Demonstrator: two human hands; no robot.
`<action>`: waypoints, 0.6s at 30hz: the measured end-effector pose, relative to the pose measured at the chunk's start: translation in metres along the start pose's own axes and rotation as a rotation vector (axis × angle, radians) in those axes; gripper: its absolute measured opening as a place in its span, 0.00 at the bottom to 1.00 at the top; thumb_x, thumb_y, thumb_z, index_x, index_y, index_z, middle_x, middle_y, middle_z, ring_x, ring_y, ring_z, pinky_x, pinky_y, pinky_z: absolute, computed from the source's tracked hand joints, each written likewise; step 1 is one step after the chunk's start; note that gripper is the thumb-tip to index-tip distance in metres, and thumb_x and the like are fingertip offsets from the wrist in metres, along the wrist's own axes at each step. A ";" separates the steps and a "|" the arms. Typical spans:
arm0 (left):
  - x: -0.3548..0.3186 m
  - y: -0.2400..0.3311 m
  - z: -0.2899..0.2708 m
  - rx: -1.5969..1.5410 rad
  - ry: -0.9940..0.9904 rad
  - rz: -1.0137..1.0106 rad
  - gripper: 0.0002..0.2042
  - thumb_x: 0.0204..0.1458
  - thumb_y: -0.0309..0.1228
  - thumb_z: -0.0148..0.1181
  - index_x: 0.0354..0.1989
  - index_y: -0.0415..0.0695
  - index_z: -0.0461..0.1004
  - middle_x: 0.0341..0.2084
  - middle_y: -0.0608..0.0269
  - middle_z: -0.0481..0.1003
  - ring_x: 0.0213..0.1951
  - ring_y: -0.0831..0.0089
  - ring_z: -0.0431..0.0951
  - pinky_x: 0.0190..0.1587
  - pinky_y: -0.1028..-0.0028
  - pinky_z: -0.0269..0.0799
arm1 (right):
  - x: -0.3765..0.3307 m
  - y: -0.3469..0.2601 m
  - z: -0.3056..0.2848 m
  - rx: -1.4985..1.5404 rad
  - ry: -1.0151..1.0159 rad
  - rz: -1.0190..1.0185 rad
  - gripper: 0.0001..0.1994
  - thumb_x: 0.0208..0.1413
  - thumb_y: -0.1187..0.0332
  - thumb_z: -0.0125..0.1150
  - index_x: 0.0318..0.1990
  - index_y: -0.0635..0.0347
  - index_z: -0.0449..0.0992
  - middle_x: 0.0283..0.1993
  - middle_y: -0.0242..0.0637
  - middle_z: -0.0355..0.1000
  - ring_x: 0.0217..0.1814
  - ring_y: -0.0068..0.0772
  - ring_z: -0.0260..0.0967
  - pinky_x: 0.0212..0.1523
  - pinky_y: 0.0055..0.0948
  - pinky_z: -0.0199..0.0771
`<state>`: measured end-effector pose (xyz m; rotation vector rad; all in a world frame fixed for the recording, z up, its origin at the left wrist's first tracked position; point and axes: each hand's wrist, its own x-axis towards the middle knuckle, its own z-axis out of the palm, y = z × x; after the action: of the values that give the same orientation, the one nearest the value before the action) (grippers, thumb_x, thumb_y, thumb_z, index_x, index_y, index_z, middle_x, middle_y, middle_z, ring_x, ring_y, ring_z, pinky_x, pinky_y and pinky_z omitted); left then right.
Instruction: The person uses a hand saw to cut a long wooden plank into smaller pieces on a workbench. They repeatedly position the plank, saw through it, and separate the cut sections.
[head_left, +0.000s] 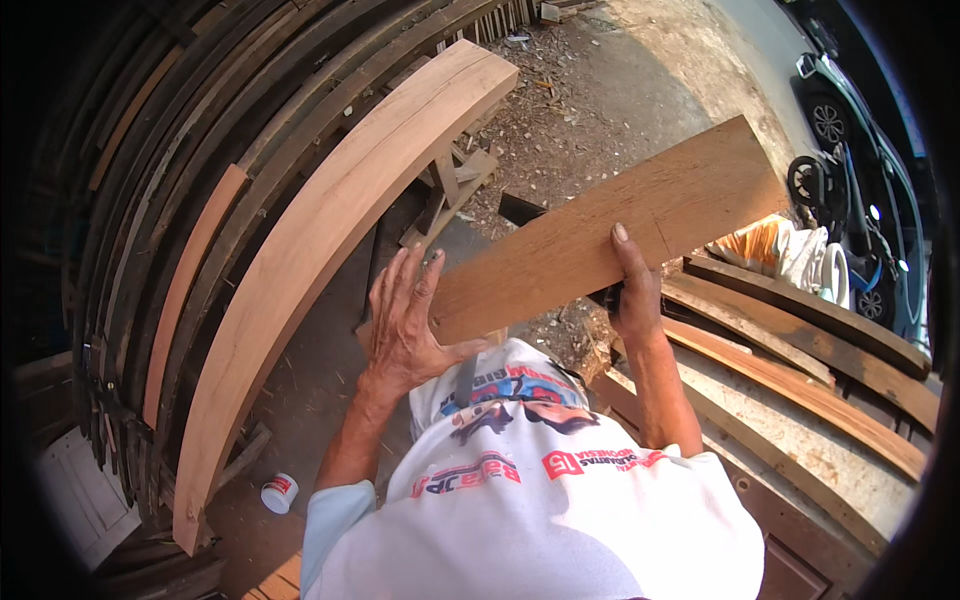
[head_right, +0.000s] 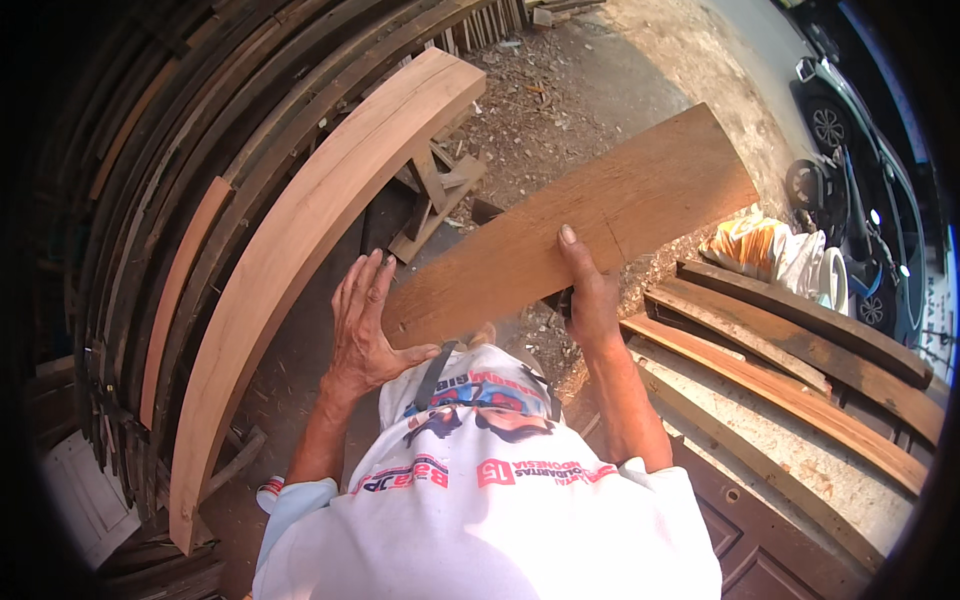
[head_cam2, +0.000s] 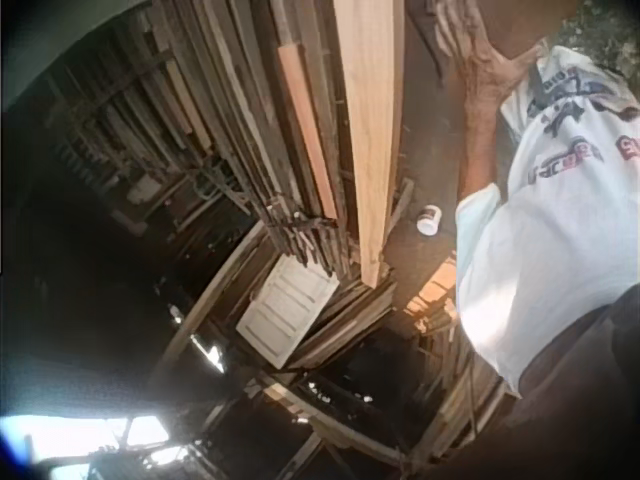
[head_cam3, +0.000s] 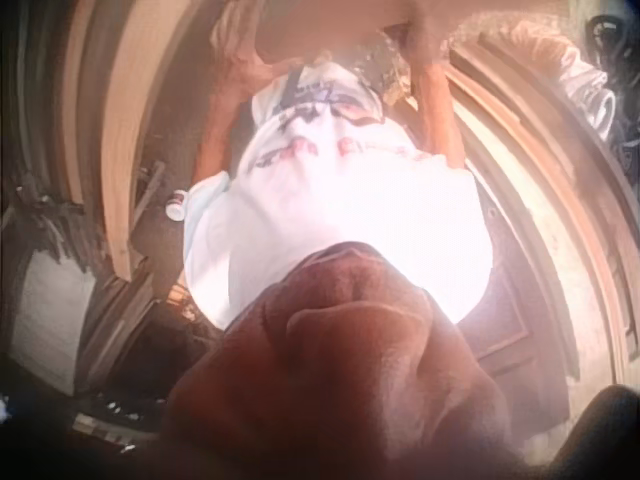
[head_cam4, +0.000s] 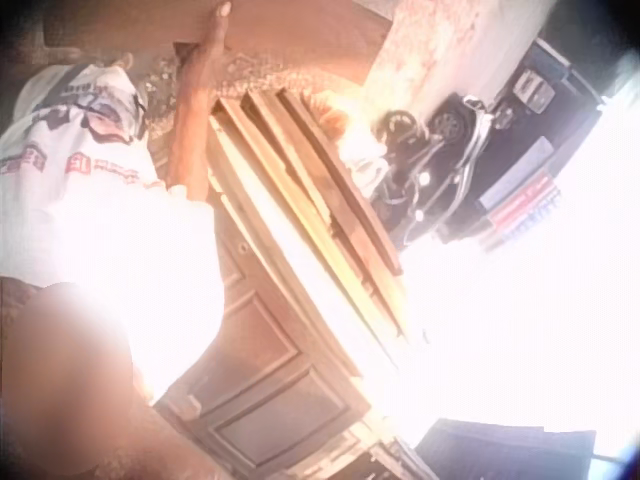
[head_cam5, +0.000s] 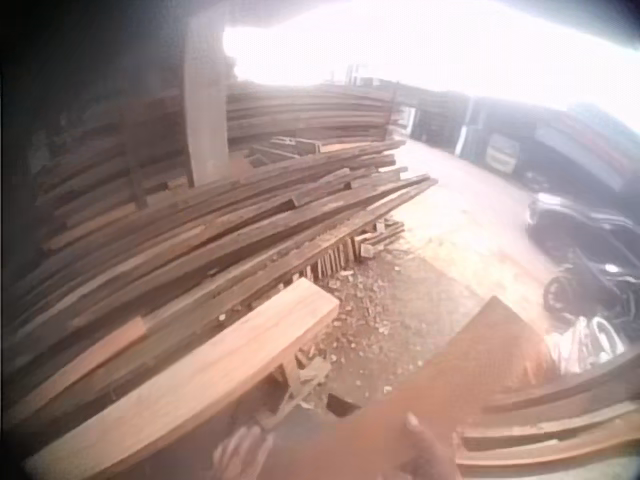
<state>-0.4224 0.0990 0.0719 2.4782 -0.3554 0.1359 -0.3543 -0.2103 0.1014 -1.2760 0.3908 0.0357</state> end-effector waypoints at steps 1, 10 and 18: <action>0.005 0.013 0.009 -0.030 -0.033 0.027 0.59 0.44 0.56 0.83 0.83 0.49 0.57 0.77 0.36 0.59 0.79 0.37 0.58 0.78 0.39 0.51 | 0.003 0.000 0.010 0.028 -0.015 0.049 0.34 0.66 0.53 0.73 0.69 0.68 0.68 0.62 0.48 0.75 0.63 0.40 0.76 0.63 0.42 0.79; 0.039 -0.016 0.008 -0.049 -0.163 0.026 0.57 0.35 0.28 0.81 0.83 0.50 0.61 0.73 0.37 0.62 0.73 0.40 0.67 0.73 0.46 0.62 | 0.031 0.024 0.022 0.166 -0.198 0.171 0.35 0.69 0.37 0.66 0.65 0.62 0.73 0.49 0.40 0.79 0.43 0.32 0.81 0.36 0.32 0.82; 0.106 -0.033 -0.061 0.005 -0.114 -0.158 0.48 0.42 0.23 0.75 0.80 0.46 0.66 0.70 0.38 0.68 0.69 0.37 0.73 0.71 0.52 0.72 | 0.064 -0.010 -0.039 0.009 0.120 -0.154 0.12 0.75 0.58 0.67 0.48 0.56 0.76 0.37 0.31 0.76 0.30 0.21 0.75 0.26 0.22 0.71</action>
<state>-0.3122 0.1374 0.1209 2.5137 -0.2049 -0.0697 -0.3028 -0.2613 0.0819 -1.2996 0.3939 -0.1732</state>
